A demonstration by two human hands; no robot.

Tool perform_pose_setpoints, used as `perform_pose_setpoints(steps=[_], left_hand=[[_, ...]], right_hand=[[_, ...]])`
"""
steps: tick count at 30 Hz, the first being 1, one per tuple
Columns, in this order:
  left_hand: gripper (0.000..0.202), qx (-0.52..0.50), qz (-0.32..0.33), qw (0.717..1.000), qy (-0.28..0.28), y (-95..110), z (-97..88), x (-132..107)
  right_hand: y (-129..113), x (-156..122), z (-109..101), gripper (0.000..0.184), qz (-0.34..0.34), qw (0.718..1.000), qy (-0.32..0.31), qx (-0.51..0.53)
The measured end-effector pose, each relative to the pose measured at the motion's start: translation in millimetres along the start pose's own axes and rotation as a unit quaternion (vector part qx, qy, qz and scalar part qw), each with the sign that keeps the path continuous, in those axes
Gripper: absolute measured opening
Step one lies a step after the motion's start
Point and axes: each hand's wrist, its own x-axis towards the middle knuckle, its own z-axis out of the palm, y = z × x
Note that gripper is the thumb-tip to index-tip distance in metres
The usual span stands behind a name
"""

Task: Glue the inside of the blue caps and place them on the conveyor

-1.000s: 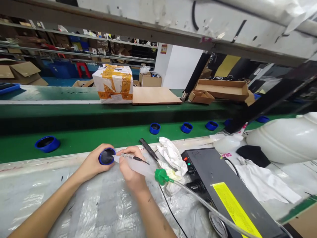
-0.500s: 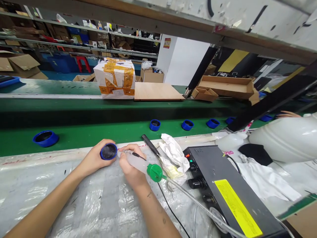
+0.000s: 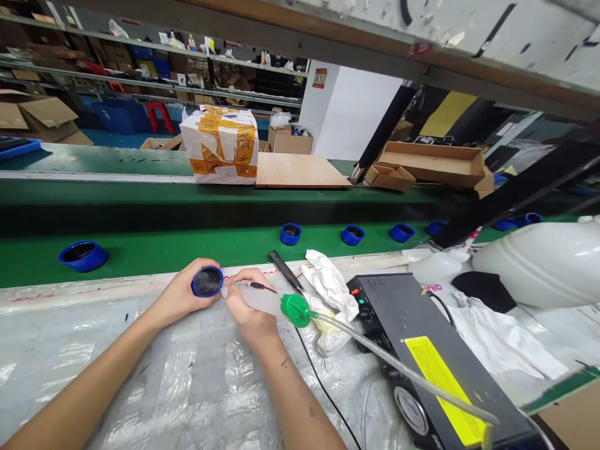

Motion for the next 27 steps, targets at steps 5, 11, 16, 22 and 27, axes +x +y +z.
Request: perform_pose_setpoints(steps=[5,11,16,22,27], left_hand=[[0.039,-0.006,0.002,1.0,-0.002,0,-0.7,-1],[0.043,-0.017,-0.004,1.0,-0.01,2,-1.9,0],[0.046,-0.021,-0.004,1.0,-0.016,3,-3.6,1],[0.044,-0.016,0.006,1.0,-0.024,0,-4.0,1],[0.044,-0.008,0.023,0.999,-0.034,-4,-4.3,0]], right_hand=[[5,2,0,0.008,-0.024,0.999,-0.021,-0.006],[9,-1,3,0.008,-0.03,0.999,-0.043,0.015],[10,-5,5,0.008,-0.032,0.998,-0.053,0.027],[8,-8,8,0.008,-0.023,0.998,-0.062,0.024],[3,-10,12,0.009,-0.037,0.997,-0.064,0.015]])
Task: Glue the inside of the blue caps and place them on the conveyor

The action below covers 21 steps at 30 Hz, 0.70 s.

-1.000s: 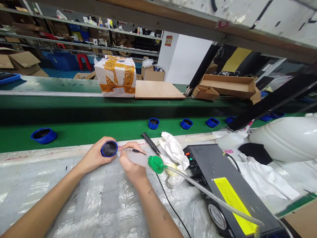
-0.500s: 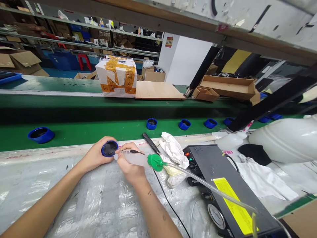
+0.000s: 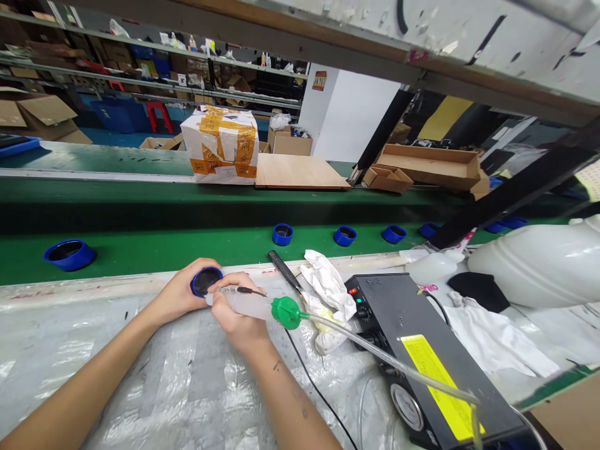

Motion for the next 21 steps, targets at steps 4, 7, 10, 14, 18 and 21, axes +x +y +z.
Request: perform_pose_setpoints(steps=[4,7,10,14,18,21], left_hand=[[0.043,0.002,0.007,1.0,-0.001,1.3,-0.5,0.1],[0.041,0.002,0.009,1.0,-0.001,3.0,-0.6,0.8],[0.04,0.003,0.012,1.0,-0.002,4.5,-1.3,1.1],[0.038,0.005,0.015,1.0,-0.007,5.7,-2.7,1.0],[0.04,0.003,0.013,1.0,-0.011,4.8,-2.8,0.6],[0.043,0.001,0.008,1.0,-0.016,3.1,-2.4,0.3]], right_hand=[[-2.3,-0.2,1.1,0.01,-0.004,1.0,-0.004,0.0],[-3.6,0.1,1.2,0.009,-0.003,1.0,-0.008,0.0],[-4.6,0.1,1.8,0.008,0.002,1.0,-0.014,0.0],[-5.3,-0.6,3.1,0.008,0.005,1.0,-0.016,0.004],[-5.7,-0.9,4.0,0.008,0.008,1.0,-0.016,0.017],[-5.7,-1.2,4.6,0.008,0.004,1.0,-0.01,0.024]])
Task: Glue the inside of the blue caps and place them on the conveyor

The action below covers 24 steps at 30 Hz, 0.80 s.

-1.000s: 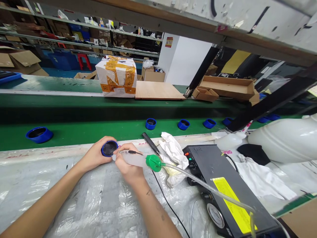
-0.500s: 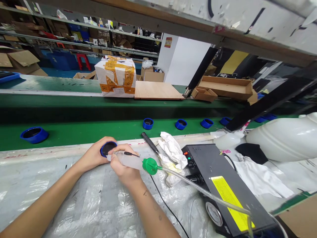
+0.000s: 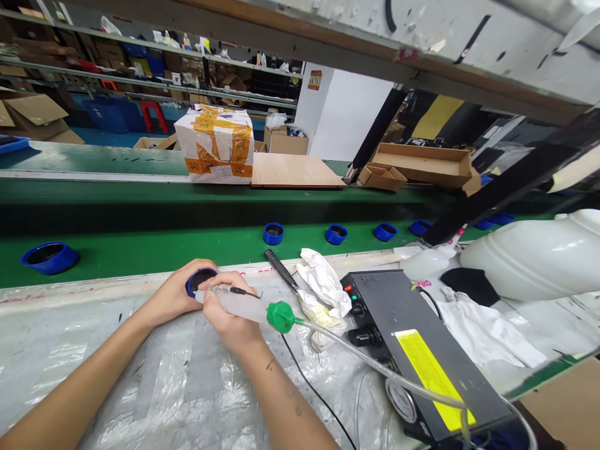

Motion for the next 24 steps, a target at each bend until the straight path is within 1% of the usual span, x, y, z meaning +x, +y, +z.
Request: perform_pose_setpoints(steps=[3,8,14,21,24], left_hand=[[0.045,0.003,-0.002,1.0,-0.005,-1.0,-0.2,0.1],[0.041,0.013,0.009,1.0,-0.004,0.6,-1.3,0.7],[0.039,0.013,0.01,1.0,0.001,1.2,-1.4,-0.3],[0.037,0.003,0.01,1.0,-0.004,2.7,-1.8,0.3],[0.036,-0.001,0.008,1.0,-0.007,3.7,-2.0,0.5]], right_hand=[[-0.2,-0.4,0.9,0.009,0.002,1.0,-0.001,0.004],[-1.8,-1.0,1.7,0.007,0.012,1.0,-0.007,0.013],[-2.6,-0.2,1.4,0.009,-0.015,1.0,0.001,0.009],[-1.9,0.8,1.9,0.011,-0.01,1.0,0.007,0.019],[-2.0,0.2,2.0,0.012,0.007,1.0,0.006,0.023]])
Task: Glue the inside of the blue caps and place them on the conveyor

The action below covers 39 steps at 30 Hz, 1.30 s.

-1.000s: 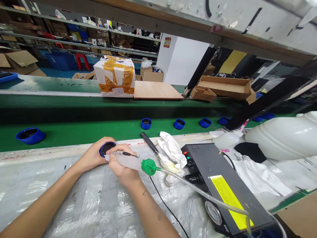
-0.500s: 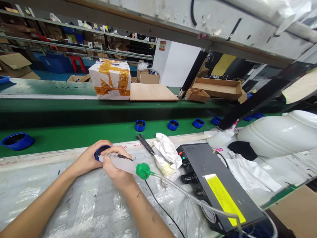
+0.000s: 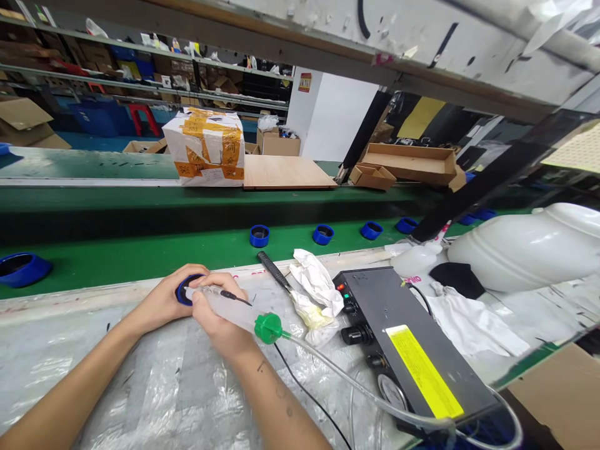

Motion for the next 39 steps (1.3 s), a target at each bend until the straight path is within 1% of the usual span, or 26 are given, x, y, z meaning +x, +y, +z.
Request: perform_pose_setpoints(steps=[2,8,17,27,39], left_hand=[[0.036,-0.001,-0.002,1.0,0.0,1,-0.2,0],[0.037,0.0,-0.001,1.0,-0.001,0,-0.4,0],[0.041,0.003,0.001,1.0,-0.001,-8,1.9,-1],[0.042,0.003,-0.003,1.0,0.003,-3,0.3,0],[0.044,0.021,-0.01,1.0,0.003,-6,1.1,-1]], right_hand=[[0,0,0,0.011,0.009,1.0,0.0,0.002],[2,0,0,0.01,0.008,1.0,0.01,0.014],[1,2,-3,0.009,0.011,0.999,0.022,0.03],[1,4,-5,0.01,0.019,0.999,0.032,0.022],[9,8,-11,0.008,-0.002,0.998,0.065,0.011]])
